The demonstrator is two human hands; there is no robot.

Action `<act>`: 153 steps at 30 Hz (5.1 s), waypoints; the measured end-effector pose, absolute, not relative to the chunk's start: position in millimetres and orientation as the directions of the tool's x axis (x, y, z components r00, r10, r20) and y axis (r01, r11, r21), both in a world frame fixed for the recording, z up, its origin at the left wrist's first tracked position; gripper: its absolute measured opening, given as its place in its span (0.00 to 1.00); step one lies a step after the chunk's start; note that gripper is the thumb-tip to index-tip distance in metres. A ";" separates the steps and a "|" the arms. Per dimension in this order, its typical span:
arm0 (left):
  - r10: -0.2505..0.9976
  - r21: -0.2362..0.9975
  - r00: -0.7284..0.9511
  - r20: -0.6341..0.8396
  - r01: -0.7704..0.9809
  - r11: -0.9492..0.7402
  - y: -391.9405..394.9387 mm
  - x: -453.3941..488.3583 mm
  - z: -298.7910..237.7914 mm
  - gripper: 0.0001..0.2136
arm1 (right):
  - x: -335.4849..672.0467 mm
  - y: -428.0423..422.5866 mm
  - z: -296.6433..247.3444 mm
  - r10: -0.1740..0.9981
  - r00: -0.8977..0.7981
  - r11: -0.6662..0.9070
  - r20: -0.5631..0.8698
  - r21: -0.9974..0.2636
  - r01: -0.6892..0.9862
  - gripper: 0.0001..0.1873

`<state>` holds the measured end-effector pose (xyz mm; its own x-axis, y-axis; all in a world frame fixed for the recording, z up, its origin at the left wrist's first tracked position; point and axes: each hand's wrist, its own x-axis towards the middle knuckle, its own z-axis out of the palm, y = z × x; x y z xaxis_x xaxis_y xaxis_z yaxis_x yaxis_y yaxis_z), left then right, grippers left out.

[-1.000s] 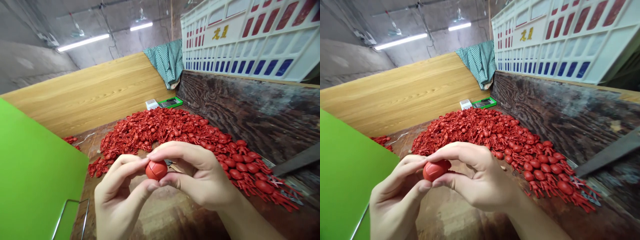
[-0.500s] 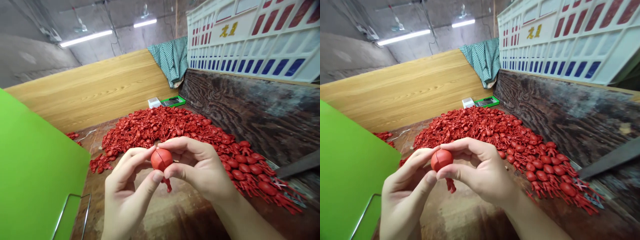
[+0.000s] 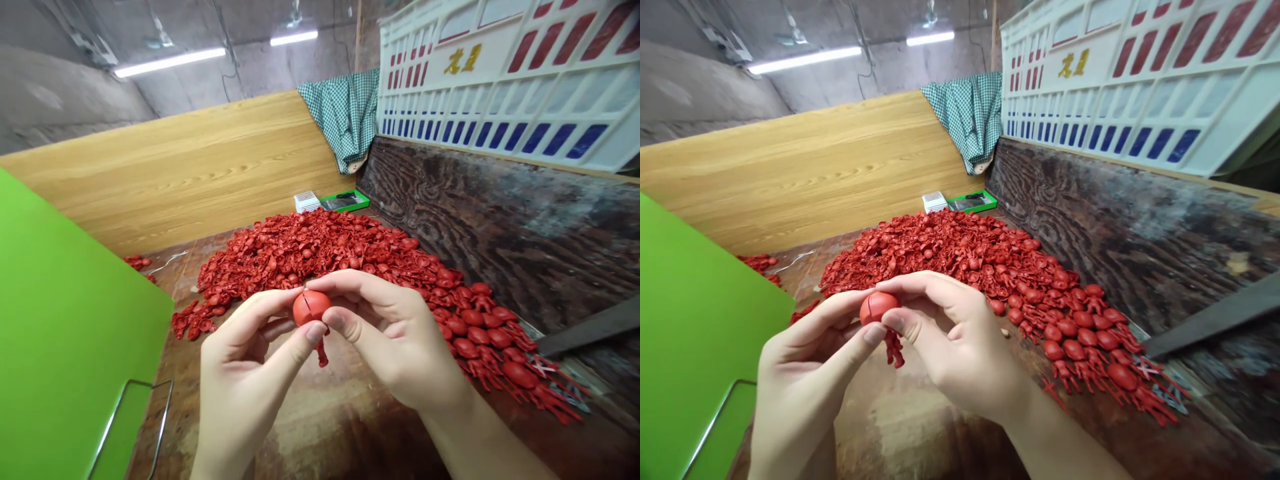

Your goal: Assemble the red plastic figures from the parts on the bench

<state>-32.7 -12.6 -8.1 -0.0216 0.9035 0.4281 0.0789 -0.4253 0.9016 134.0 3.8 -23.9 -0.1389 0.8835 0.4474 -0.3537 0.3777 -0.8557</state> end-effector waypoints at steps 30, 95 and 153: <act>0.753 0.692 0.228 0.618 0.297 -0.658 -24.6 -20.9 -13.1 0.23 | 127.6 -1.4 -33.0 0.749 -0.321 0.527 0.579 -0.815 -0.240 0.26; 0.793 0.776 0.047 0.607 0.179 -0.605 -14.3 -38.6 -8.3 0.11 | 139.4 14.2 -39.8 0.615 -0.170 0.763 0.770 -0.635 -0.118 0.22; 0.854 0.853 0.060 0.517 -0.123 -0.508 -0.5 -42.0 -19.4 0.14 | 141.2 15.3 -26.1 0.620 -0.154 0.713 0.769 -0.635 -0.298 0.17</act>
